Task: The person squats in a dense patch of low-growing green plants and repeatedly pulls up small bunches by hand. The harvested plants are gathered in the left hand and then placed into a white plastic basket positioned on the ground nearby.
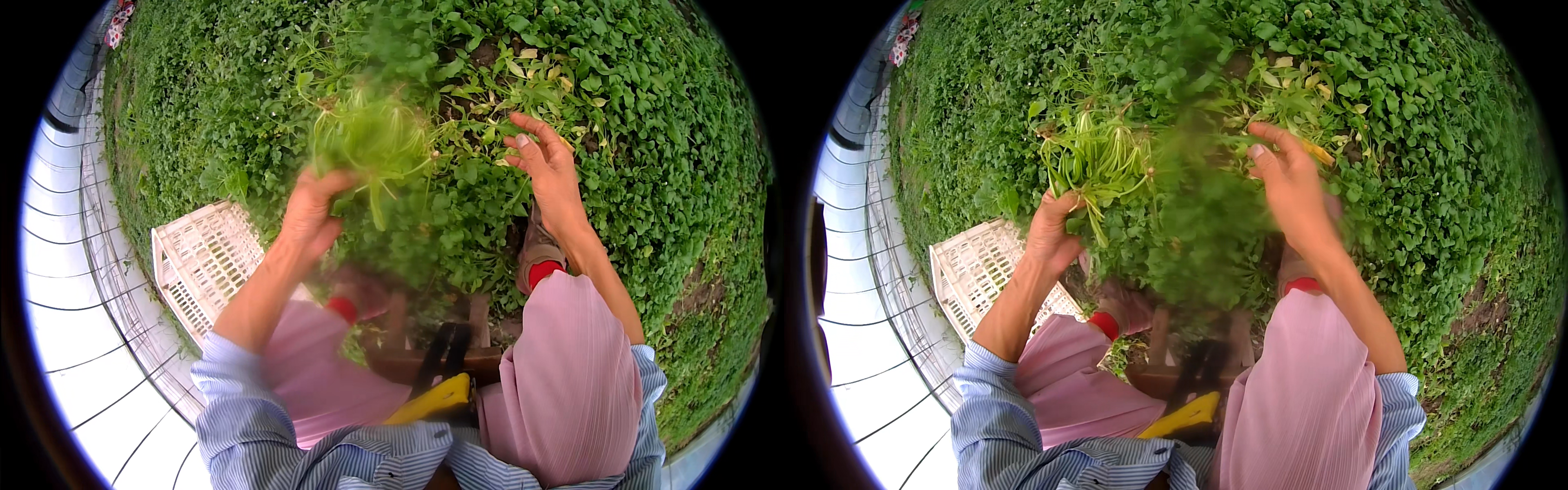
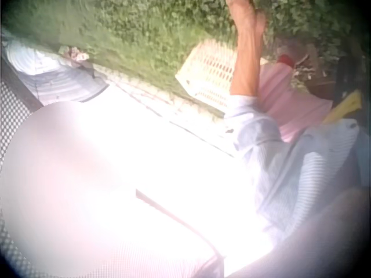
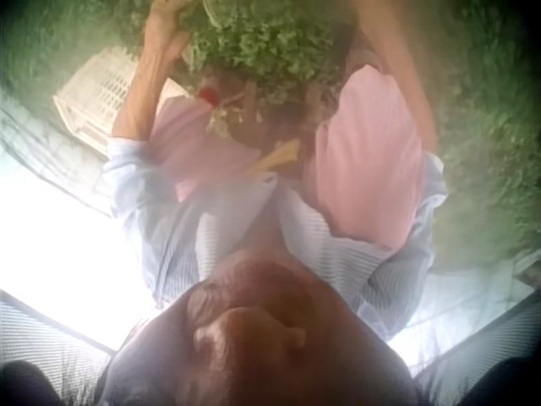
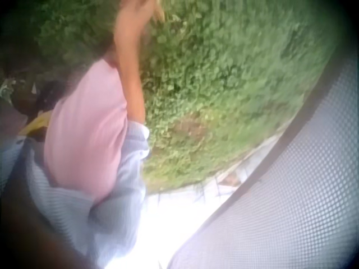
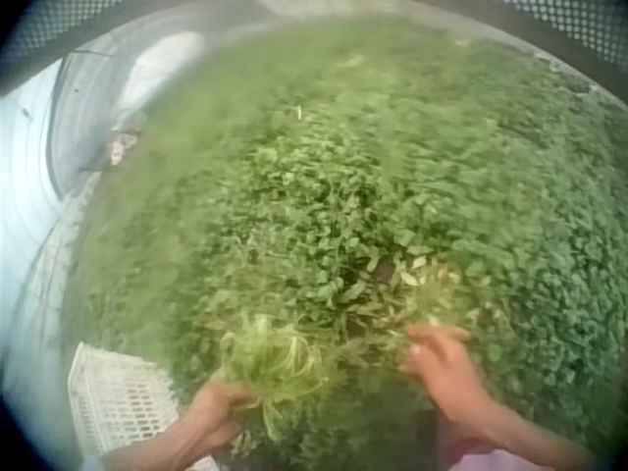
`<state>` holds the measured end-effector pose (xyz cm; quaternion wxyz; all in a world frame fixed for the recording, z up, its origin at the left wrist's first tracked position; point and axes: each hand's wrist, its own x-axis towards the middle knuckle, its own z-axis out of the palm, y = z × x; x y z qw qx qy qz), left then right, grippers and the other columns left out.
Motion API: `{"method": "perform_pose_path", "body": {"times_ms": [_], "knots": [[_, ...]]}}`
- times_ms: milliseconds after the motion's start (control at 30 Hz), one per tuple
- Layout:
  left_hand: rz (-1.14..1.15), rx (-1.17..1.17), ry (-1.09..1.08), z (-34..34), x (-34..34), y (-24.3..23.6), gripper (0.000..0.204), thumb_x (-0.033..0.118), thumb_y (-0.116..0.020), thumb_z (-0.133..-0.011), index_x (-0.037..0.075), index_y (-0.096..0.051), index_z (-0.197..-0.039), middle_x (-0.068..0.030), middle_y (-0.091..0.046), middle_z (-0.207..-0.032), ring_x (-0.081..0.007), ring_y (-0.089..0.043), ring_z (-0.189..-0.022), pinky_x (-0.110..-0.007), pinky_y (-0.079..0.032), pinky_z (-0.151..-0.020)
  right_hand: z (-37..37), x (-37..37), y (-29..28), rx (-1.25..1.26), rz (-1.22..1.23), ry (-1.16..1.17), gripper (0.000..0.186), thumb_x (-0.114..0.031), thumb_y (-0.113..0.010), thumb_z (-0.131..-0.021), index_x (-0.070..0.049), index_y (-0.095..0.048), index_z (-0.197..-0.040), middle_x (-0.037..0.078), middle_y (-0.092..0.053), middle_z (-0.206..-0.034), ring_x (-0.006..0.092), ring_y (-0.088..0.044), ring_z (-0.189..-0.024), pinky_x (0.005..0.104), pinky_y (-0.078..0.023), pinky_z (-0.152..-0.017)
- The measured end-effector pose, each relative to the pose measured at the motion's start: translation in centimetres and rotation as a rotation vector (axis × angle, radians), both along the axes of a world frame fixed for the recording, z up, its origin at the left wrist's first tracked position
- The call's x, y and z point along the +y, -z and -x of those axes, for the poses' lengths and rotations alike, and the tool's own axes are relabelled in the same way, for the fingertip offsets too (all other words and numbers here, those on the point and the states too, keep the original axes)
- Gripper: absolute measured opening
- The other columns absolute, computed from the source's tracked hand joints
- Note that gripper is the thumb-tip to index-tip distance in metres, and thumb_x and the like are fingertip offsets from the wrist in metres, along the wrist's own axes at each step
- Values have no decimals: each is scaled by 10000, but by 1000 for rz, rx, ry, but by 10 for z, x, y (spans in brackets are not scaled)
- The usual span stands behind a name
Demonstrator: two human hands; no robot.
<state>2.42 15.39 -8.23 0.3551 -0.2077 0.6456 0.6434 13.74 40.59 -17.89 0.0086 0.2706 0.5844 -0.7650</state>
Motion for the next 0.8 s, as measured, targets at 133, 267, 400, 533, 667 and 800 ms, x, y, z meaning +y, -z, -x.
{"method": "perform_pose_path", "body": {"times_ms": [133, 267, 400, 533, 667, 800], "knots": [[-2, 14, 104, 6, -13, 8, 396, 42, -664, -772, 79, -578, -1157, -27, -639, -966, -134, -576, -835, -298, -461, -680, 2, -6, -1, 59, -143, -20, 284, -116, -539, -955, -4, -567, -1215, 77, -531, -1242, 161, -567, -1020, 278, -457, -914], [-40, 68, 129, 5, -9, 10, 480, -16, -639, -776, 76, -576, -1243, -22, -643, -948, -111, -579, -761, -233, -449, -616, 0, -7, -2, 135, -315, -9, 241, -103, -551, -940, -17, -591, -1161, 96, -528, -1252, 181, -558, -1047, 291, -451, -913], [-11, 115, 156, -2, 4, 9, 570, -36, -620, -782, 80, -536, -1334, -33, -656, -990, -118, -601, -800, -226, -464, -635, 8, -4, -20, 306, -467, -9, 173, -86, -586, -909, -26, -633, -1064, 92, -601, -1141, 206, -560, -1055, 322, -444, -921], [-16, 118, 240, -8, 14, 11, 567, -50, -600, -779, 70, -536, -1330, -48, -656, -1067, -137, -618, -891, -229, -478, -664, 28, -1, -52, 472, -674, -183, 120, -109, -642, -870, -45, -668, -968, 86, -662, -995, 254, -593, -995, 352, -454, -880], [-65, 109, 319, -11, 22, 7, 572, -66, -581, -770, 63, -538, -1326, -57, -642, -1117, -152, -614, -952, -254, -498, -702, 36, -10, -55, 515, -722, -340, 106, -122, -668, -822, -62, -660, -908, 104, -665, -864, 303, -628, -849, 401, -481, -761], [-85, 92, 262, -14, 29, 6, 587, -39, -586, -748, 43, -525, -1326, -71, -631, -1125, -168, -612, -966, -284, -520, -762, 32, -14, -55, 487, -682, -395, 127, -113, -685, -773, -64, -639, -881, 99, -635, -764, 316, -618, -760, 429, -470, -675]]}}
